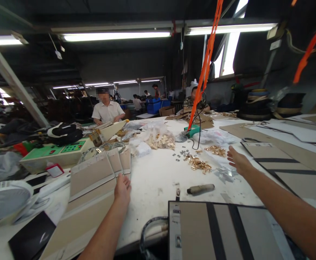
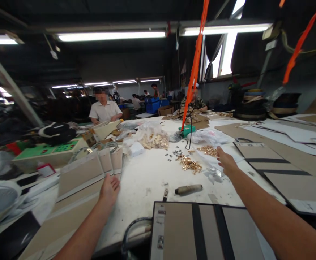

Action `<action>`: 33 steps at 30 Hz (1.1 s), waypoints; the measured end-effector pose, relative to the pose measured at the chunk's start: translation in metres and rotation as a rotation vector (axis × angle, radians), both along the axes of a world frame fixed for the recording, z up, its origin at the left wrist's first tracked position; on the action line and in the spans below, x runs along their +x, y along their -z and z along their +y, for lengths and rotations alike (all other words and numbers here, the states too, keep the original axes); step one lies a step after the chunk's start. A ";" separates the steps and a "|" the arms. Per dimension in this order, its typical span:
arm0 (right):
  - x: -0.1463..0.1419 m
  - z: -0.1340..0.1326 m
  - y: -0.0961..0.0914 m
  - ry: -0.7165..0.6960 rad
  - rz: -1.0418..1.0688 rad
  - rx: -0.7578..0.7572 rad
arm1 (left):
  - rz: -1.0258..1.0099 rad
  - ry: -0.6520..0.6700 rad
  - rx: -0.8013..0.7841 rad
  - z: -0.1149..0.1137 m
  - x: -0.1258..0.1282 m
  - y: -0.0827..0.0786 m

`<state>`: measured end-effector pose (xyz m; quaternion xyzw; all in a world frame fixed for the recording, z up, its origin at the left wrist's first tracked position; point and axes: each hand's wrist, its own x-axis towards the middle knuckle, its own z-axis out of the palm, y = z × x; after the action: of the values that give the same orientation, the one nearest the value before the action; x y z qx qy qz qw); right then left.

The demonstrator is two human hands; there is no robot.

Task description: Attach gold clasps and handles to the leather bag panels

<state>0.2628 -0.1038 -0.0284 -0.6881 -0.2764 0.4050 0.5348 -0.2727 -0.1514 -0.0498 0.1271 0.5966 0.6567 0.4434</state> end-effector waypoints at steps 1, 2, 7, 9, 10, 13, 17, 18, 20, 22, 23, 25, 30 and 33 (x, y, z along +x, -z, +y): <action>-0.006 -0.001 0.001 -0.015 0.011 -0.006 | 0.004 -0.001 -0.010 0.001 0.002 0.001; -0.016 -0.002 0.003 -0.053 0.031 -0.011 | 0.006 0.005 -0.018 0.001 0.006 0.002; -0.102 -0.001 0.014 -0.378 0.159 -0.001 | -0.012 0.128 -0.043 0.000 0.040 0.008; -0.131 -0.002 0.017 -0.430 0.170 0.000 | -0.028 0.192 -0.055 -0.004 0.050 0.009; -0.142 -0.003 0.018 -0.447 0.170 -0.004 | -0.034 0.216 -0.064 -0.006 0.053 0.009; -0.168 -0.011 0.022 -0.494 0.160 -0.021 | -0.028 0.241 -0.086 -0.012 0.061 0.007; -0.214 -0.028 0.030 -0.510 0.126 -0.039 | 0.028 0.243 -0.102 -0.017 0.095 0.002; -0.228 -0.032 0.031 -0.532 0.125 -0.054 | 0.040 0.258 -0.110 -0.018 0.107 0.000; -0.254 -0.039 0.030 -0.615 0.141 -0.075 | 0.052 0.310 -0.128 -0.018 0.131 -0.003; -0.265 -0.040 0.026 -0.693 0.157 -0.063 | 0.070 0.353 -0.131 -0.018 0.141 -0.006; -0.262 -0.038 0.023 -0.706 0.158 -0.048 | 0.083 0.361 -0.128 -0.019 0.139 -0.008; -0.243 -0.030 0.016 -0.668 0.150 -0.039 | 0.113 0.344 -0.127 -0.022 0.120 -0.013; -0.167 -0.014 0.010 -0.504 0.137 -0.128 | 0.138 0.263 -0.178 -0.026 0.045 -0.021; -0.145 -0.014 0.015 -0.470 0.158 -0.158 | 0.135 0.251 -0.186 -0.027 0.028 -0.021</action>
<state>0.1182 -0.1174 -0.0431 -0.6108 -0.3534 0.5912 0.3904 -0.2451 -0.1782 -0.0293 0.2029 0.6627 0.5282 0.4906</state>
